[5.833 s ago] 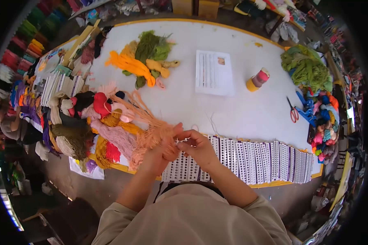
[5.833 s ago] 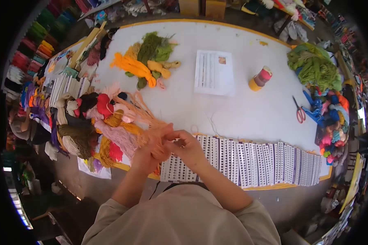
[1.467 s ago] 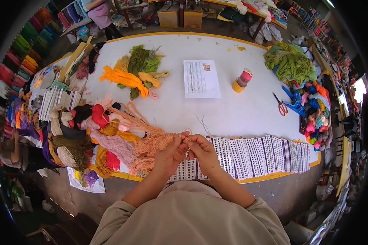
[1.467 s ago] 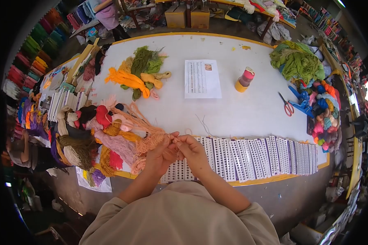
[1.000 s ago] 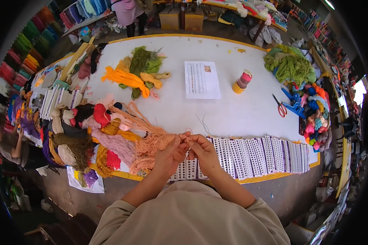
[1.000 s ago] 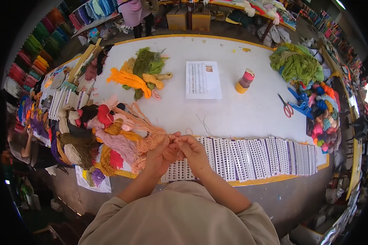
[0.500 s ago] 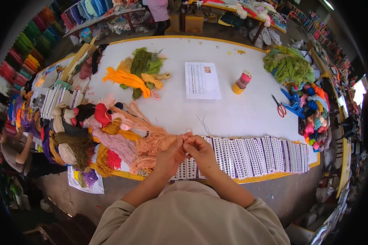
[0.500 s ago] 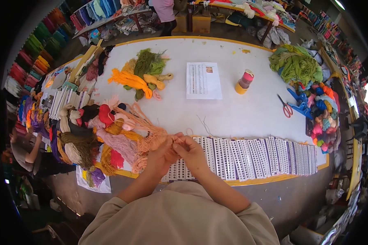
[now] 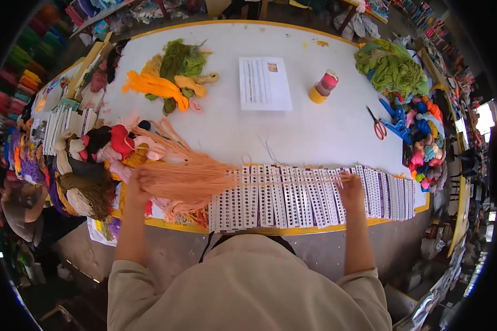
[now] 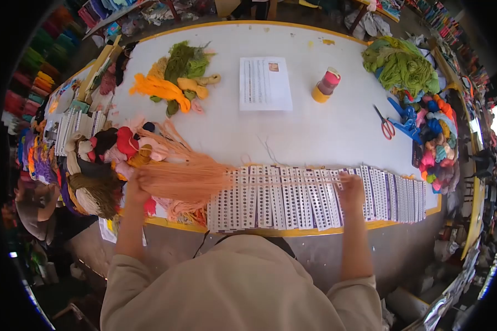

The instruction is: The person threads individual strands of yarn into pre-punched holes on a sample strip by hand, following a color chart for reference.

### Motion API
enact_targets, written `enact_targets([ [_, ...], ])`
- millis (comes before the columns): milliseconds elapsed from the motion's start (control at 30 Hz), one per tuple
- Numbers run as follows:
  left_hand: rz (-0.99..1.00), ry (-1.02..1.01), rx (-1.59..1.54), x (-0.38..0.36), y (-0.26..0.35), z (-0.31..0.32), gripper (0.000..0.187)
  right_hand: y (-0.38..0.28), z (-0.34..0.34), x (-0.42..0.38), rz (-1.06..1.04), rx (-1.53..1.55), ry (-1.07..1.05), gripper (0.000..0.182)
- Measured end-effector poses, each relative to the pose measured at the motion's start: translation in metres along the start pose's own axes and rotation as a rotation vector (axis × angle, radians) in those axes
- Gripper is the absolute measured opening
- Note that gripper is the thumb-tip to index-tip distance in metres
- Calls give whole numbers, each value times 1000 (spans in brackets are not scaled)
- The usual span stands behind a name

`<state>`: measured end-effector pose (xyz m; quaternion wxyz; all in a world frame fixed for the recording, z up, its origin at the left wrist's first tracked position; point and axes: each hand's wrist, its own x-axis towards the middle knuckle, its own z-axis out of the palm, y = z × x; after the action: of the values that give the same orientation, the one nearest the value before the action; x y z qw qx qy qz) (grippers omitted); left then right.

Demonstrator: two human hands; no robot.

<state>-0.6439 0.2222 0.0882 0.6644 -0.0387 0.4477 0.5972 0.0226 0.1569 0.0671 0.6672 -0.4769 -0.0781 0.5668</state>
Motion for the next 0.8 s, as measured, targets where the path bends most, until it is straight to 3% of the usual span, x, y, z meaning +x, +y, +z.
enact_targets([
  [67,-140,-149,-266,35,52,-76,14,-34,-138,58,-104,-125,-10,17],
  [100,17,-80,-257,19,57,-69,16,-65,-129,43,-264,-145,226,13],
  [133,172,-13,-242,1,63,-56,17,-105,-188,57,-256,-201,334,14],
  [167,270,3,-159,-1,67,-57,20,-128,-193,63,-279,-263,879,18],
  [200,265,14,-151,-2,55,-38,20,-131,-128,37,-389,-331,1010,32],
  [233,231,110,10,-7,24,1,22,-110,-110,42,-407,-477,915,37],
  [267,107,46,115,-14,-9,28,24,-96,-106,52,-422,-620,814,44],
  [300,-11,-30,230,-20,-41,54,26,-66,-131,87,-310,-753,644,30],
  [333,-217,-265,280,-25,-72,71,27,-26,-121,100,-387,-1236,325,34],
  [367,-371,-324,107,-1,-113,77,24,27,-84,98,-447,-1687,-47,38],
  [400,-415,-224,193,14,-146,85,22,62,-7,71,-135,-1244,-51,34],
  [433,-465,-124,272,29,-178,94,20,90,40,62,-126,-1299,-224,30],
  [467,-508,-178,320,44,-204,105,20,123,60,63,-197,-1434,-384,25],
  [500,-438,-56,433,49,-229,127,20,141,94,56,-65,-1464,-425,23],
  [533,-367,65,546,53,-246,141,23,177,99,61,-320,-1444,-471,16],
  [567,-374,74,549,67,-259,132,23,185,121,59,-155,-1569,-486,17],
  [667,-235,74,1445,84,-281,134,30,221,126,70,-123,-1467,-594,15],
  [700,-244,85,1445,88,-289,128,30,222,125,72,-110,-1465,-602,15],
  [767,180,-157,1659,95,-305,104,21,225,122,74,-95,-1556,-676,14],
  [800,172,-153,1664,95,-305,100,21,225,122,75,-86,-1552,-679,14],
])
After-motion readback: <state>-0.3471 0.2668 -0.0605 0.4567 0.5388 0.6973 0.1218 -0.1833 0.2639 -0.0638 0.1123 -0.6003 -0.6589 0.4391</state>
